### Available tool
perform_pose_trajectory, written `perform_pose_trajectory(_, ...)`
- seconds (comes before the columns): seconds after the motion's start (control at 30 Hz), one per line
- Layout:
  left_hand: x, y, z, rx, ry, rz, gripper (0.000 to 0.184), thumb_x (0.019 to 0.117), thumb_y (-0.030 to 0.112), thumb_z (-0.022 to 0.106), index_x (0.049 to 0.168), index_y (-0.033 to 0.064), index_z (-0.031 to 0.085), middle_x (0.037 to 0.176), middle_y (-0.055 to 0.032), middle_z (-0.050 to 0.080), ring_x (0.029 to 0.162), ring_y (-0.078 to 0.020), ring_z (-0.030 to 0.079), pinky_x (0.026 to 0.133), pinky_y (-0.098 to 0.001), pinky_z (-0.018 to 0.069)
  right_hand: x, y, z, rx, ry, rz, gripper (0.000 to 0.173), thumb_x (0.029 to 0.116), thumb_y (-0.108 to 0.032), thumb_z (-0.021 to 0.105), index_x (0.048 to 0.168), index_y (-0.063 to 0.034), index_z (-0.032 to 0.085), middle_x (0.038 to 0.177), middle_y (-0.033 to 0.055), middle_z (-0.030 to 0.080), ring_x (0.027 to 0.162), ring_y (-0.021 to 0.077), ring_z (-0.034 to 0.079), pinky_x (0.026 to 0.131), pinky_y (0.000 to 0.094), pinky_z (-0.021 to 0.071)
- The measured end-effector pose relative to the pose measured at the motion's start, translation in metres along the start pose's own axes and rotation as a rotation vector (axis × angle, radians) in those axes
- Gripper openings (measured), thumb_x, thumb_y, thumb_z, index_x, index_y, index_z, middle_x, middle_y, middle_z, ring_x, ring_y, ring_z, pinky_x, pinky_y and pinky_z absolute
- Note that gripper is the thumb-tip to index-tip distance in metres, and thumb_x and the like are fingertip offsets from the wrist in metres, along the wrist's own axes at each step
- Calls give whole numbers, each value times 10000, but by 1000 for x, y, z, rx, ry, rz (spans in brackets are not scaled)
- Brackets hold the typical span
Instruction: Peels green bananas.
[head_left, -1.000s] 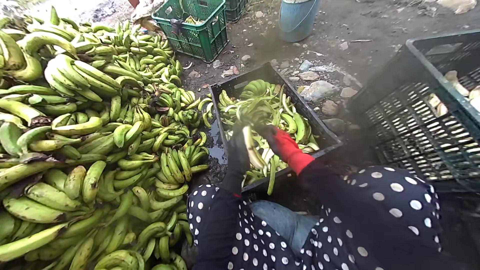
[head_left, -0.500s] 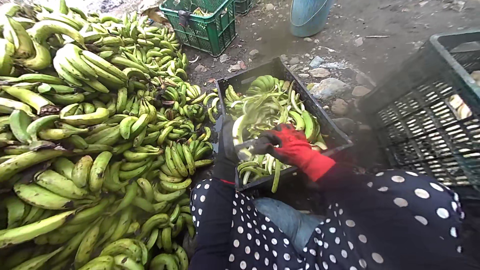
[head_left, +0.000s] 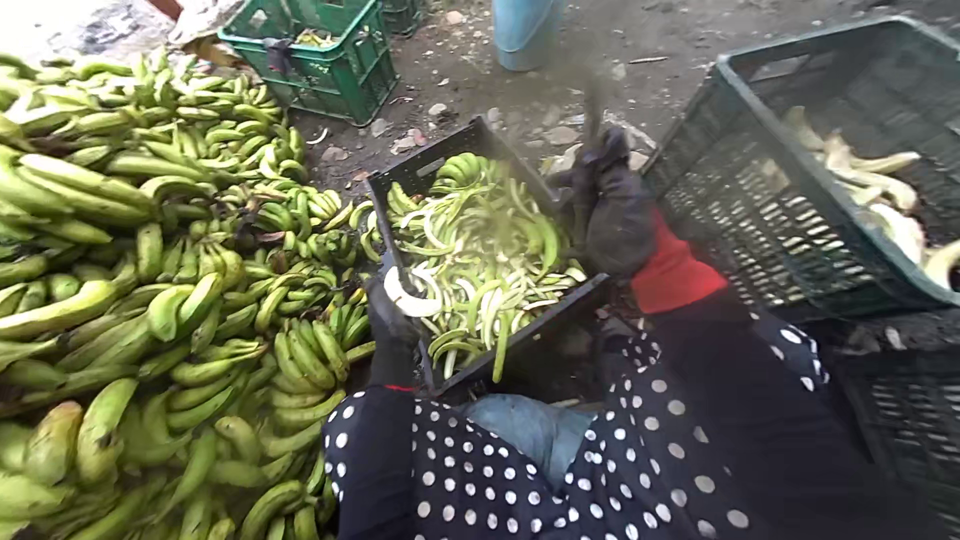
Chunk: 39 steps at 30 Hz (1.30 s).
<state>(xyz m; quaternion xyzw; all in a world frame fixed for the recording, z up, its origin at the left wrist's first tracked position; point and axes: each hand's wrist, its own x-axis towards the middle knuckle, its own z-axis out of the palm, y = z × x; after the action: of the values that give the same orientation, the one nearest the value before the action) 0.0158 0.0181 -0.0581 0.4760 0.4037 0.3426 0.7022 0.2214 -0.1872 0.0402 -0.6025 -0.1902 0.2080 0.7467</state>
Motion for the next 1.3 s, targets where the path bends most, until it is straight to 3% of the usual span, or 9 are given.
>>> perform_pose_trajectory(0.2,-25,-13,101,57,-12,-136,498,1122,411,226,1365,75,502,1095,-130,609,913,-202,624,776,-410,557,-31,-67,-94,425,293,-219,557,1112,-453,80,1278,-158,523,1073,37,685,817,206,696,698,416,617)
perform_pose_trajectory(0.4,-56,46,294,-206,-805,-53,433,1105,427,279,1314,104,478,1074,-103,663,961,-242,691,862,-434,590,-63,-76,-175,534,177,-352,884,978,-568,-187,1335,-148,504,1109,123,697,895,305,722,653,475,629)
perform_pose_trajectory(0.47,-45,40,280,364,-879,272,552,1079,262,426,1575,77,270,1461,-149,501,1212,-250,615,996,-433,549,-71,-80,-190,566,231,-345,865,1000,-573,-150,1306,-141,534,1080,117,699,857,290,725,628,468,633)
perform_pose_trajectory(0.53,-42,24,228,1170,-739,529,903,960,540,632,1633,147,175,1535,-227,435,1285,-363,568,1001,-568,512,-81,-80,-208,555,223,-311,833,1006,-593,-112,1342,-175,526,1127,78,676,913,252,703,711,453,626)
perform_pose_trajectory(0.63,-45,-19,131,1742,-562,170,1175,823,809,580,1640,109,108,1480,-286,472,1288,-466,545,1014,-652,467,-90,-76,-229,554,225,-229,772,1022,-620,-2,1345,-198,558,1056,86,714,848,267,723,666,462,629)
perform_pose_trajectory(0.8,-48,-37,73,1762,-613,-491,1040,879,806,495,1638,191,137,1448,-212,544,1316,-398,548,1063,-645,433,-90,-62,-233,575,188,-176,813,1015,-610,-49,1293,-158,566,1049,131,709,934,291,719,739,465,624)
perform_pose_trajectory(0.93,-27,-30,82,2100,-688,-445,1130,850,625,710,1648,226,18,1417,-234,555,1269,-439,567,1013,-658,454,-82,-63,-217,559,167,-178,768,1037,-559,-38,1278,-135,556,997,132,696,809,289,709,663,468,622)
perform_pose_trajectory(1.13,-2,-4,135,2184,-714,-109,917,935,708,526,1605,136,270,1313,-259,621,1197,-476,605,960,-681,473,-87,-63,-223,264,130,-264,78,940,-63,557,914,-72,629,699,65,652,639,210,680,638,396,615)
perform_pose_trajectory(1.3,8,-52,233,2070,-652,95,946,901,587,675,1627,197,210,1284,-234,634,1113,-456,641,868,-674,512,-81,-63,-210,347,187,-148,458,1058,-280,195,1237,-73,562,958,103,688,834,239,718,719,413,635)
